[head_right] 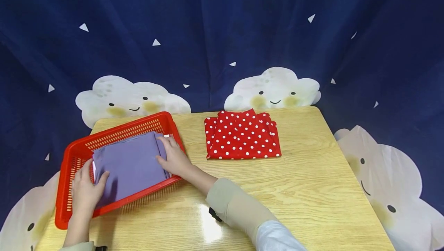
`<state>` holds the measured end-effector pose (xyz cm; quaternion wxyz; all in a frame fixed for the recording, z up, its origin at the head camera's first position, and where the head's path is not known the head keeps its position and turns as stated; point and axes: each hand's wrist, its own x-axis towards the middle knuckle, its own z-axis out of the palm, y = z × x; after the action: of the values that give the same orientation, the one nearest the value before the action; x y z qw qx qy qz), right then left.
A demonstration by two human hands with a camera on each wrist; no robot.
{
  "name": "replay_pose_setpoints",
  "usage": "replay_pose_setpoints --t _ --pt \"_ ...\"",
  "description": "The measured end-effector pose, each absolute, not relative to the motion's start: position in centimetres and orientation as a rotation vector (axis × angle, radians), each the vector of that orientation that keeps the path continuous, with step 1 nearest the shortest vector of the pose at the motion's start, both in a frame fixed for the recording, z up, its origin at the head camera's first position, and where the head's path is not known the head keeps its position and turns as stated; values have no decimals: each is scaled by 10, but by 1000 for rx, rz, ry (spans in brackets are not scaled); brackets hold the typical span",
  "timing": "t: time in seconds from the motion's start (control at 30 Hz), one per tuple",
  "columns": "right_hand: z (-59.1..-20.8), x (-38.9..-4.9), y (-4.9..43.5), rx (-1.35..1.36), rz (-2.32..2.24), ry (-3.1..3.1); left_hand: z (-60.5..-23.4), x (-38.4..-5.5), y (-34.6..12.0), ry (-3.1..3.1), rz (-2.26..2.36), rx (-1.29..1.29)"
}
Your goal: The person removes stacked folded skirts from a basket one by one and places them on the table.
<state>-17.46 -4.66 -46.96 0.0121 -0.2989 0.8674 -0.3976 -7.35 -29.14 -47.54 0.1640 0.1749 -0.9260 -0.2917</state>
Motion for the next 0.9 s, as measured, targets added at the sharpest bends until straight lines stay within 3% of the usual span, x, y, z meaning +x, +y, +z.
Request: replay_pose_setpoints --t 0.47,0.9 --pt "-476 -176 -79 -553 -1228 2531 -484 -73 -328 -2718 -1251 443" --pt "-487 -180 -86 -380 -1279 2325 -484 -82 -337 -2981 -1519 636"
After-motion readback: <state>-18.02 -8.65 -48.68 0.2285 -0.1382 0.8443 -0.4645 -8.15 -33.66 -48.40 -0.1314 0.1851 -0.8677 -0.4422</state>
